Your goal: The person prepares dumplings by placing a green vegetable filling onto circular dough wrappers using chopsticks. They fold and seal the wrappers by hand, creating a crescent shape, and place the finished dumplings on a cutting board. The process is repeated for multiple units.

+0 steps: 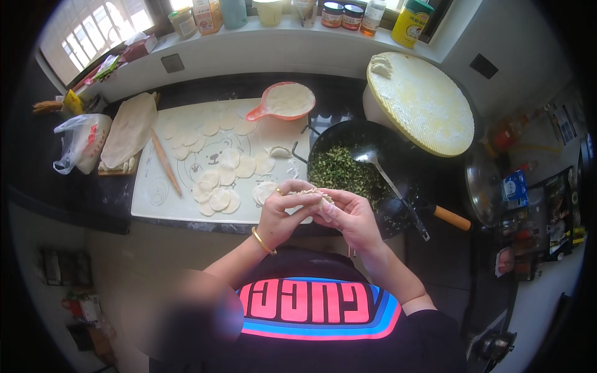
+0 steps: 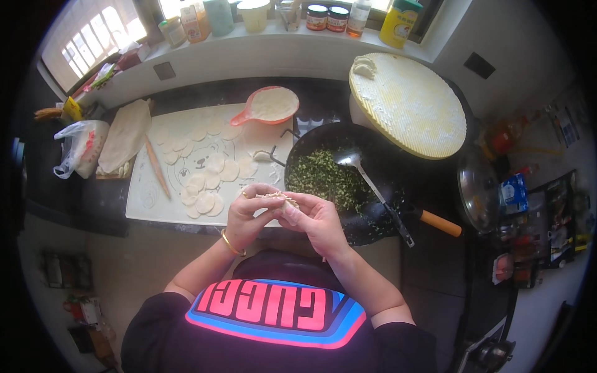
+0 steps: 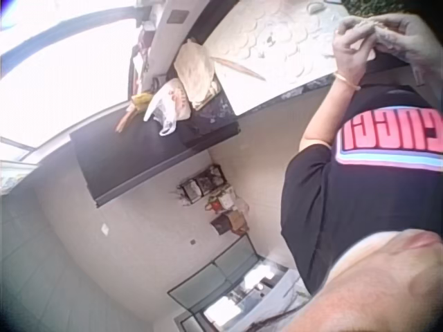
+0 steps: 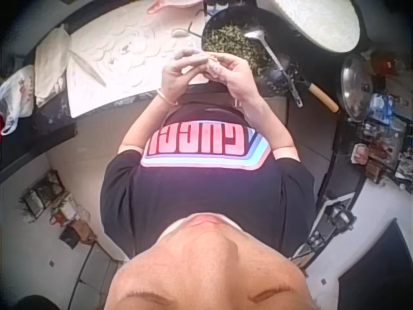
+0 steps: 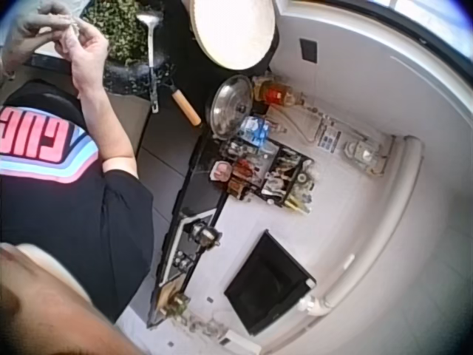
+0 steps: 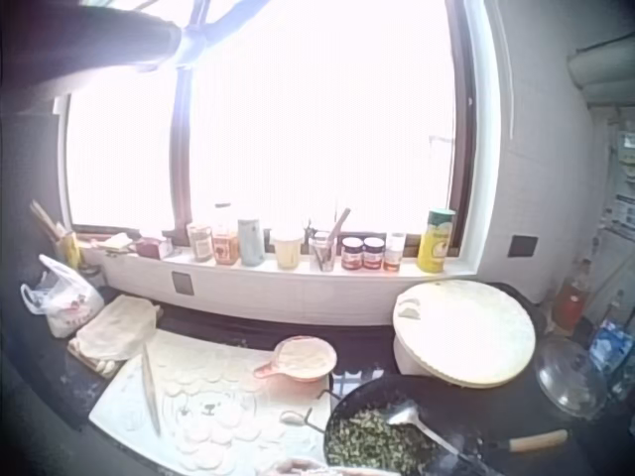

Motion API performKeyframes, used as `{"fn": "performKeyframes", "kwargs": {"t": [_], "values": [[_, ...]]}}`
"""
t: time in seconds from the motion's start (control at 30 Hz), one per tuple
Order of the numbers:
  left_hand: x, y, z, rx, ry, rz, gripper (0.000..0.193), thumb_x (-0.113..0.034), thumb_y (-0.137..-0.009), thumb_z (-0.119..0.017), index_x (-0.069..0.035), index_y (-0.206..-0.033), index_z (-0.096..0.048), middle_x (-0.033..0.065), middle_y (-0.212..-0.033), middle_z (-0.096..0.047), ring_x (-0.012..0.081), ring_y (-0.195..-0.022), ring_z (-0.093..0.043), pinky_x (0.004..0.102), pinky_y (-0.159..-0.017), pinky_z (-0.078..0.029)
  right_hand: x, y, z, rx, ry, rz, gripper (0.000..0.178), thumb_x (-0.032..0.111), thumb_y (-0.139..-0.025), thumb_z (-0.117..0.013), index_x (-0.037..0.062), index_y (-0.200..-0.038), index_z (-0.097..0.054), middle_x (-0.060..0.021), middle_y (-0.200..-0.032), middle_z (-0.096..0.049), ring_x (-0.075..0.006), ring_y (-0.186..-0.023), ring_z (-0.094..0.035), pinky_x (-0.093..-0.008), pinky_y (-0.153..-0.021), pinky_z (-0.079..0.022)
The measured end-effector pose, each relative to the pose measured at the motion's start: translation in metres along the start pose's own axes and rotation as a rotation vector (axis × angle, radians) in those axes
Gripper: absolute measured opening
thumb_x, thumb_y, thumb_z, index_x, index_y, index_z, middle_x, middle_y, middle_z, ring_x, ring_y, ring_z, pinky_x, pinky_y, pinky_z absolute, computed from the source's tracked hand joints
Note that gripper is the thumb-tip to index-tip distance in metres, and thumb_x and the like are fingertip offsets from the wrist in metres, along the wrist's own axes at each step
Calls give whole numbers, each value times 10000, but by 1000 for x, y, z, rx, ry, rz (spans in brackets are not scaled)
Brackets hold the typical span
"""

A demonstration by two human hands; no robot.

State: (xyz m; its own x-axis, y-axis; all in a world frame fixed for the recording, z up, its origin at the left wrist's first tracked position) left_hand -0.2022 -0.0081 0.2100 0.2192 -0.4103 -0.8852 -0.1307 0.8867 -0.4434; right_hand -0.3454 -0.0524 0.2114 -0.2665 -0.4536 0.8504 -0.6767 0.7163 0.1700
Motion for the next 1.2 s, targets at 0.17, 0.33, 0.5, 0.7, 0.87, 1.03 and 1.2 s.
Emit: {"fn": "performKeyframes", "kwargs": {"t": [0.17,0.33,0.5,0.7,0.87,1.03,1.2], "values": [[2,1,0,-15,-19,2,234,-12,-729,-697,-74,-954,-703,121,-1044,-593,205,-947,-593,289,-792,-484,-2,-1,1,6,-3,-12,348,94,-887,-571,-54,-1195,-505,-128,-1078,-607,-166,-952,-612,-309,-855,-515],[4,2,-3,-41,39,-3,214,-30,-745,-693,-85,-951,-705,146,-1135,-563,209,-929,-612,294,-788,-495,-6,-1,1,7,-26,5,337,90,-899,-551,-53,-1200,-501,-130,-1093,-599,-165,-960,-604,-314,-860,-516],[6,3,-3,-54,59,11,197,-24,-747,-687,-86,-933,-709,148,-1164,-551,208,-952,-609,302,-795,-494,-4,-1,-2,-11,-17,2,336,91,-906,-536,-55,-1206,-495,-136,-1111,-589,-168,-968,-600,-321,-866,-514],[4,3,-3,-72,-58,-100,312,-35,-791,-646,-51,-1102,-620,167,-1234,-504,238,-1060,-555,339,-880,-454,-5,-2,0,-9,-28,20,341,87,-908,-529,-59,-1213,-487,-148,-1133,-579,-193,-991,-597,-328,-873,-509],[13,8,-14,-152,617,253,634,-69,-911,-497,-24,-1419,-120,213,-1302,-435,233,-1102,-518,343,-953,-410,-3,-3,-5,-18,-28,22,347,75,-905,-527,-59,-1221,-479,-162,-1149,-571,-223,-1017,-592,-330,-880,-504],[10,9,-20,-108,582,310,618,-100,-915,-500,-39,-1405,-127,235,-1285,-449,228,-1095,-531,334,-931,-431,-8,-5,-4,5,10,69,341,60,-904,-523,-55,-1222,-479,-161,-1155,-566,-219,-1023,-587,-335,-890,-500],[11,10,-20,-103,598,314,600,-95,-923,-486,-39,-1402,-129,245,-1271,-460,220,-1078,-541,324,-920,-440,-9,-5,-4,12,11,72,334,54,-905,-517,-56,-1218,-482,-161,-1162,-561,-215,-1032,-580,-336,-891,-501]]}}
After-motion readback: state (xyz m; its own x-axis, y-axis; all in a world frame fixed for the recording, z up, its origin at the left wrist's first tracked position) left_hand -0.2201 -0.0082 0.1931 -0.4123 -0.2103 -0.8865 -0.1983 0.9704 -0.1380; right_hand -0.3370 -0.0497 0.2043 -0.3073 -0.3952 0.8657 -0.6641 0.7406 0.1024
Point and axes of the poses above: each hand's wrist, its own y-axis away from the middle knuckle, its own z-axis out of the back of the hand, x = y × z, the point moved 4 cm from there along -y, towards the middle knuckle
